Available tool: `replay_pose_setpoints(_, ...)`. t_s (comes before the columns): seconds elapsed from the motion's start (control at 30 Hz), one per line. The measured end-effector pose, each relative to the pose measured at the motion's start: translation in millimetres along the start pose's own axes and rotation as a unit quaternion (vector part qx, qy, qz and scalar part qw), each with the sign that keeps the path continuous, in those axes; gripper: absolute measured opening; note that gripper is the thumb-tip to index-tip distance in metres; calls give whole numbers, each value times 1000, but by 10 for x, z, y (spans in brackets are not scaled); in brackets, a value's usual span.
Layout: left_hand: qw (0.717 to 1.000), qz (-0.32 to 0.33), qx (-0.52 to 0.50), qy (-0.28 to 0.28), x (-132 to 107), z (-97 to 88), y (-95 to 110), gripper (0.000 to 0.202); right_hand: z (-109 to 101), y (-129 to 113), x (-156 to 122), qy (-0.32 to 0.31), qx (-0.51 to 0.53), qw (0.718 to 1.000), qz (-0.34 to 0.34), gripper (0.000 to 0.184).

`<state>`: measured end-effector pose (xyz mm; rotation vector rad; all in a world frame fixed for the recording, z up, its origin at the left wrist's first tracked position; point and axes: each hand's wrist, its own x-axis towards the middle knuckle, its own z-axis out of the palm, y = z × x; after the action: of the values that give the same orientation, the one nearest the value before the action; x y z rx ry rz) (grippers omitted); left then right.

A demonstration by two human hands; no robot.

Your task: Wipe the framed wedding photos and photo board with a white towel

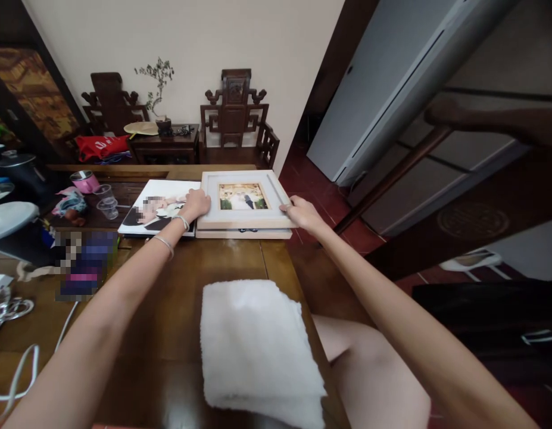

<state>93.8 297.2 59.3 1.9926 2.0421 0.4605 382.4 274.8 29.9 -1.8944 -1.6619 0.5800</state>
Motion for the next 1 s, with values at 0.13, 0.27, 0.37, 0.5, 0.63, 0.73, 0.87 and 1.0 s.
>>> replay_pose_setpoints(0.13,998,-32,53,21,-50,73,-13,44,125,37,0,4,-30,999,-12,33)
replay_pose_setpoints(0.27,996,-13,81,42,-137,62,-7,47,147,57,-3,3,-44,999,-26,37)
replay_pose_setpoints(0.37,994,-17,90,57,-160,-33,-97,52,71,22,-126,20,-49,998,-43,49)
replay_pose_setpoints(0.5,991,-41,104,68,-202,-311,-501,53,-106,-62,-709,101,-33,979,-172,60)
replay_pose_setpoints(0.63,961,-183,175,115,-318,-576,-1043,63,-261,-26,-1669,96,-3,961,-258,45)
replay_pose_setpoints(0.73,952,-256,147,85,-361,-656,-1346,85,-282,93,-2343,69,23,976,-203,41)
replay_pose_setpoints(0.87,965,-243,96,38,-347,-684,-1573,85,-141,165,-2950,66,39,993,-89,30)
replay_pose_setpoints(1.0,980,-171,88,42,-351,-775,-1655,82,68,51,-3237,124,49,991,-7,33)
